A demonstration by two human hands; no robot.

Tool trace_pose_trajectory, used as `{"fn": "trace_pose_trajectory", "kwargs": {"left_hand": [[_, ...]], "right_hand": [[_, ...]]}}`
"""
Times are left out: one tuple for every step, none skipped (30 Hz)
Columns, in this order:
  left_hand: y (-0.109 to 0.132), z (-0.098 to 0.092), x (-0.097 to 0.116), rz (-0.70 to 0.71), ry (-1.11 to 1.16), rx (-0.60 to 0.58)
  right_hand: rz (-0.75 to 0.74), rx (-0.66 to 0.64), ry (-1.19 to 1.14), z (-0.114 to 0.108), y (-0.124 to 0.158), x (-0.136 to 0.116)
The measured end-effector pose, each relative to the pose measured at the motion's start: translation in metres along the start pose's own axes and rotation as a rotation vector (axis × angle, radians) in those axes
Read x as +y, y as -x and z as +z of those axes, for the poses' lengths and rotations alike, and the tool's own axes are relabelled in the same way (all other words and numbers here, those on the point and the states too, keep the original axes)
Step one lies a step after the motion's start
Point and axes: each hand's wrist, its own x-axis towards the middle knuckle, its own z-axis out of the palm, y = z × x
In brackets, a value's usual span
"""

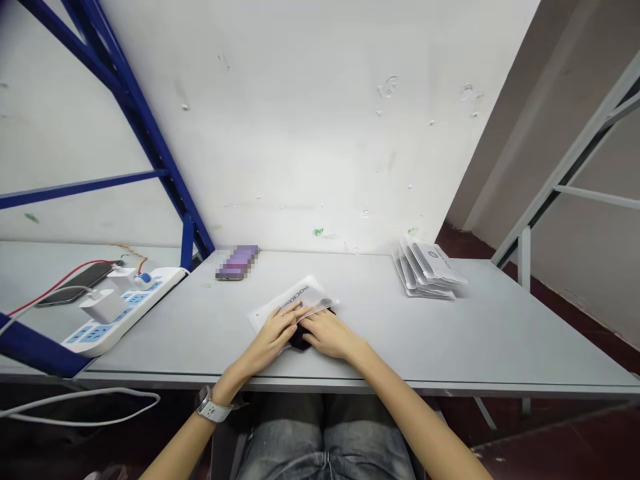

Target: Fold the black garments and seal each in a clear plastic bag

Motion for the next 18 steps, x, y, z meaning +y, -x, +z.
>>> {"fn": "trace_pose_trajectory", "kwargs": {"left_hand": [[0.000, -0.001, 0.000, 0.017, -0.033, -0.004], [-0.001, -0.001, -0.001, 0.035, -0.065, -0.009], [-0.001, -0.002, -0.002, 0.050, -0.094, -0.013], [-0.001, -0.002, -0.003, 0.061, -0.115, -0.016], [0.000, -0.002, -0.004, 0.067, -0.129, -0.013], [0.001, -0.003, -0.006, 0.067, -0.136, -0.003], [0.002, -0.004, -0.008, 0.061, -0.141, 0.018], [0.004, -0.005, -0.010, 0.054, -0.149, 0.044], [0.006, -0.007, -0.012, 0.050, -0.159, 0.067], [0.009, -0.009, -0.013, 0.052, -0.171, 0.082], [0.012, -0.012, -0.015, 0.061, -0.181, 0.088], [0.016, -0.015, -0.016, 0.076, -0.189, 0.083], [0.020, -0.018, -0.017, 0.096, -0.193, 0.073], [0.024, -0.020, -0.019, 0.118, -0.194, 0.062], [0.028, -0.022, -0.020, 0.141, -0.192, 0.058], [0.031, -0.022, -0.022, 0.164, -0.191, 0.065], [0.034, -0.022, -0.023, 0.188, -0.194, 0.083], [0.036, -0.020, -0.025, 0.215, -0.202, 0.111]], "right_hand": [[0.009, 0.013, -0.001, 0.005, -0.008, 0.000], [0.021, 0.028, -0.001, 0.010, -0.017, -0.001], [0.033, 0.043, 0.002, 0.014, -0.025, -0.002], [0.047, 0.059, 0.007, 0.017, -0.033, -0.003], [0.064, 0.074, 0.013, 0.019, -0.039, -0.004], [0.081, 0.089, 0.018, 0.020, -0.043, -0.006], [0.095, 0.103, 0.021, 0.020, -0.045, -0.007], [0.106, 0.115, 0.024, 0.018, -0.045, -0.008], [0.117, 0.130, 0.026, 0.016, -0.041, -0.008], [0.131, 0.146, 0.024, 0.013, -0.035, -0.008], [0.151, 0.162, 0.021, 0.010, -0.027, -0.008], [0.176, 0.175, 0.019, 0.007, -0.016, -0.007], [0.206, 0.182, 0.020, 0.004, -0.005, -0.006], [0.234, 0.184, 0.029, 0.002, 0.007, -0.005], [0.251, 0.180, 0.047, 0.001, 0.019, -0.005], [0.252, 0.178, 0.074, 0.002, 0.031, -0.005], [0.235, 0.188, 0.108, 0.003, 0.040, -0.006], [0.205, 0.214, 0.142, 0.004, 0.048, -0.008]]}}
